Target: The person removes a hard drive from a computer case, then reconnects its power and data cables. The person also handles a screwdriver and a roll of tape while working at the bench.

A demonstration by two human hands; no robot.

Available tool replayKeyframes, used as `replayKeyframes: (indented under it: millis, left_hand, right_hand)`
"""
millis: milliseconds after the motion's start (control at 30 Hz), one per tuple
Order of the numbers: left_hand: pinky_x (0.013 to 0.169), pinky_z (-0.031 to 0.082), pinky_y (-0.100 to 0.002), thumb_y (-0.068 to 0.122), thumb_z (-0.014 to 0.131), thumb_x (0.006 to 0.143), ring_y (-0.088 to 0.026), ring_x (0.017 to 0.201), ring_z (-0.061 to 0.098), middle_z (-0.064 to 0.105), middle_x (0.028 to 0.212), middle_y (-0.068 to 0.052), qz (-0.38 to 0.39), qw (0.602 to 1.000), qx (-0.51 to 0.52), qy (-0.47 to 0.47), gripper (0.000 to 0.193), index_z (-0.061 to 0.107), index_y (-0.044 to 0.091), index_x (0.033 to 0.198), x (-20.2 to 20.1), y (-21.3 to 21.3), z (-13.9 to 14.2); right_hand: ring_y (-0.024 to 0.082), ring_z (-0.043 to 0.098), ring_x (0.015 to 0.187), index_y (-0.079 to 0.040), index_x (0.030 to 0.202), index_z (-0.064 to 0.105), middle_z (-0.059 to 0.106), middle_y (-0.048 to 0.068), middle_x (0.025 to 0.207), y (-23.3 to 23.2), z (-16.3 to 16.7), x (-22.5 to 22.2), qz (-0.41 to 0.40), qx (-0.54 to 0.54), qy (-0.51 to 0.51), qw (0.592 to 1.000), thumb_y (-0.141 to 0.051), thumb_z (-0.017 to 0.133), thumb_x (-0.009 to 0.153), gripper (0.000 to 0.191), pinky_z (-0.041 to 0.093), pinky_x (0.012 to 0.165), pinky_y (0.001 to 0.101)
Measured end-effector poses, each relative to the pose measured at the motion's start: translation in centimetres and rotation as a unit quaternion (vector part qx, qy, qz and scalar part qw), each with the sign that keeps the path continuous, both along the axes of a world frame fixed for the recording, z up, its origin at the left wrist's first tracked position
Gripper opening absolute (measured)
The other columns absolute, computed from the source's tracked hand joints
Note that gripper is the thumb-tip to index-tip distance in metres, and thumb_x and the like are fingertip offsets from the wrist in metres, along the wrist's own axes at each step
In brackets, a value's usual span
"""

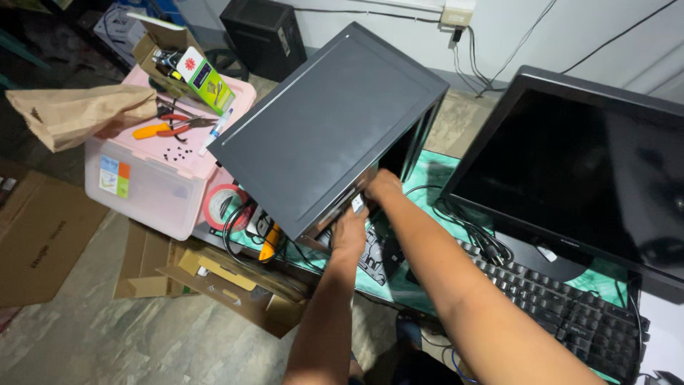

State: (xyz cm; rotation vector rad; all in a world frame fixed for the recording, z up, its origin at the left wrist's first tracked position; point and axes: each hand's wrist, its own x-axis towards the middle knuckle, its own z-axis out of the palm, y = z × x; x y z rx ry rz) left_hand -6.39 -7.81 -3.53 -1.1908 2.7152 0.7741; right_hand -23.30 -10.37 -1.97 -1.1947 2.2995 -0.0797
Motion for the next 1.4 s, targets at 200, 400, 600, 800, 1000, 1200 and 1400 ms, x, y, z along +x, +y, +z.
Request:
replayKeyframes:
  millis: [200,400,600,800,1000,1200,1400]
  left_hand:
    - [0.101,0.047,-0.053,0.0,0.051,0.091,-0.038,0.128,0.054,0.048,0.146,-0.017,0.013,1.0,-0.023,0.001,0.068,0.049,0.038,0.148,-0.5,0.6,0.3]
    - [0.102,0.043,-0.055,0.002,0.057,0.083,-0.042,0.129,0.051,0.048,0.144,-0.017,0.005,0.997,-0.07,0.041,0.067,0.055,0.032,0.142,-0.3,0.6,-0.3]
    - [0.104,0.044,-0.053,0.007,0.053,0.093,-0.038,0.125,0.056,0.055,0.136,-0.014,0.022,1.0,0.007,0.016,0.047,0.064,0.029,0.134,-0.3,0.6,-1.3]
    - [0.104,0.045,-0.052,0.005,0.053,0.092,-0.037,0.125,0.057,0.054,0.137,-0.013,0.032,0.999,0.019,0.006,0.047,0.065,0.029,0.131,-0.4,0.5,-0.8]
    - [0.1,0.047,-0.054,0.001,0.052,0.09,-0.038,0.124,0.056,0.05,0.141,-0.015,0.03,0.999,0.016,0.019,0.062,0.054,0.033,0.144,-0.2,0.6,0.4]
    - [0.106,0.044,-0.056,0.002,0.053,0.092,-0.043,0.13,0.053,0.051,0.144,-0.017,0.019,0.997,-0.054,0.045,0.059,0.055,0.03,0.145,-0.2,0.9,-0.5]
    - [0.107,0.043,-0.055,0.005,0.052,0.096,-0.044,0.133,0.05,0.047,0.148,-0.019,0.027,0.998,-0.044,0.046,0.056,0.056,0.035,0.144,-0.4,1.0,-1.6]
  right_hand:
    - [0.031,0.064,0.12,-0.014,0.123,0.072,0.067,0.015,0.128,-2.1,-0.9,-2.2,0.138,-0.116,0.028,0.983,-0.027,0.071,0.085,0.04,0.053,0.098,0.0434]
    - [0.032,0.062,0.122,-0.014,0.125,0.07,0.066,0.015,0.13,-2.2,-0.5,-2.1,0.187,-0.148,0.054,0.97,-0.027,0.071,0.086,0.041,0.051,0.099,0.0444]
    - [0.032,0.06,0.124,-0.014,0.127,0.069,0.064,0.015,0.132,-0.9,-1.1,-1.3,0.206,-0.166,0.087,0.96,-0.027,0.07,0.086,0.043,0.049,0.1,0.0454]
    - [0.032,0.058,0.126,-0.014,0.128,0.068,0.063,0.015,0.134,-1.4,-1.7,-1.6,0.225,-0.186,0.115,0.949,-0.027,0.069,0.087,0.044,0.047,0.102,0.0464]
    - [0.033,0.056,0.128,-0.014,0.13,0.066,0.061,0.015,0.136,-3.4,-1.3,-2.3,0.247,-0.202,0.137,0.938,-0.027,0.069,0.087,0.045,0.046,0.103,0.0474]
    - [0.033,0.054,0.129,-0.014,0.132,0.065,0.059,0.015,0.137,-4.1,-1.0,-2.6,0.264,-0.207,0.148,0.93,-0.027,0.068,0.088,0.046,0.044,0.105,0.0483]
    - [0.034,0.052,0.131,-0.014,0.133,0.064,0.058,0.015,0.139,-4.2,-1.2,-3.0,0.277,-0.206,0.148,0.927,-0.027,0.067,0.088,0.047,0.042,0.106,0.0493]
